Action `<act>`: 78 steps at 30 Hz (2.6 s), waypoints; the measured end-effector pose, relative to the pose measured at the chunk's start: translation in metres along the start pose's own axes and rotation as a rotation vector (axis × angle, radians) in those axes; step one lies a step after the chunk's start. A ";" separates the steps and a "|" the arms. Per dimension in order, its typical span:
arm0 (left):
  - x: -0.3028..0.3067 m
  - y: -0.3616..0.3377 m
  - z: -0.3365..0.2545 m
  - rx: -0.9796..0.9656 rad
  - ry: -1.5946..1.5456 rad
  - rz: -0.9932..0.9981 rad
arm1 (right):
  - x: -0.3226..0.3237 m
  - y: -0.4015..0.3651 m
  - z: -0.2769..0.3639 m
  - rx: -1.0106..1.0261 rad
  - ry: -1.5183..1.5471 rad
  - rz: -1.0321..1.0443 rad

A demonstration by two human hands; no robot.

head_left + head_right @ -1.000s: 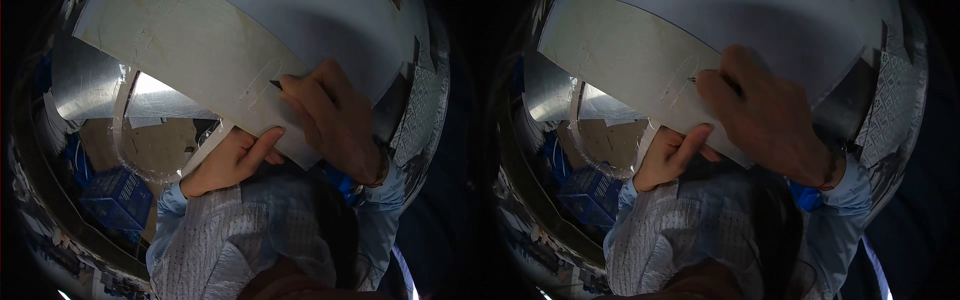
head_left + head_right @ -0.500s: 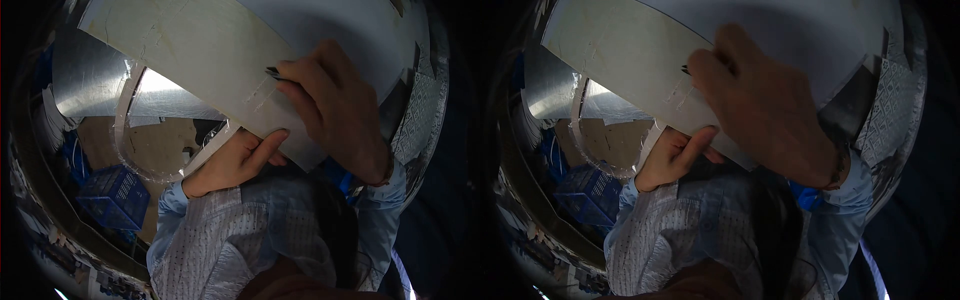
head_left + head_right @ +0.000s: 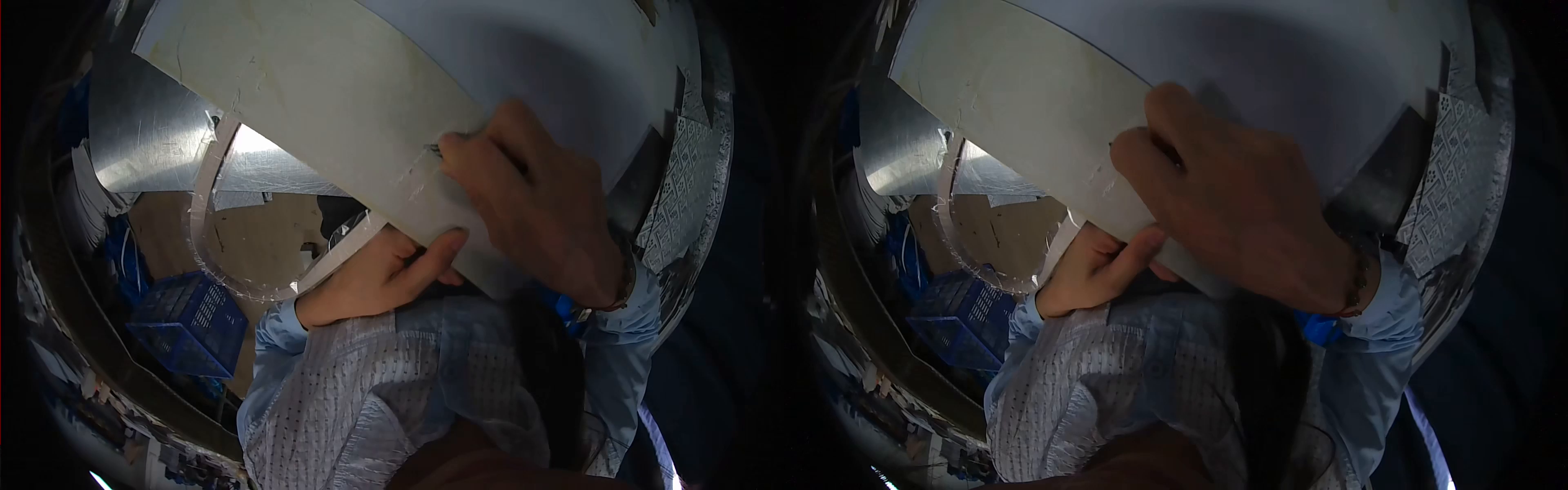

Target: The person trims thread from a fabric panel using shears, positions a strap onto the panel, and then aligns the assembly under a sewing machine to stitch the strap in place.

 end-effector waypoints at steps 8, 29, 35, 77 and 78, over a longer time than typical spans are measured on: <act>-0.010 0.008 0.011 -0.153 -0.136 -0.106 | 0.001 -0.025 0.009 -0.054 0.129 -0.001; -0.012 0.003 -0.002 -0.152 0.078 -0.138 | 0.002 -0.033 0.008 -0.091 -0.003 -0.051; -0.013 0.003 -0.002 -0.220 0.065 -0.156 | -0.002 -0.033 0.010 -0.086 0.003 -0.044; -0.017 0.003 -0.002 -0.223 0.047 -0.165 | -0.004 -0.036 0.001 -0.071 -0.027 -0.038; -0.017 0.003 -0.001 -0.223 0.045 -0.167 | -0.004 -0.034 0.002 -0.117 0.002 -0.067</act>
Point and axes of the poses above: each hand's wrist, its own y-axis towards the middle knuckle, its own x-axis out of the back of the hand, z = x × y, the point moved 3 cm from there along y, towards the middle knuckle, and after that the axes turned 15 degrees about x, right-handed, at the moved point
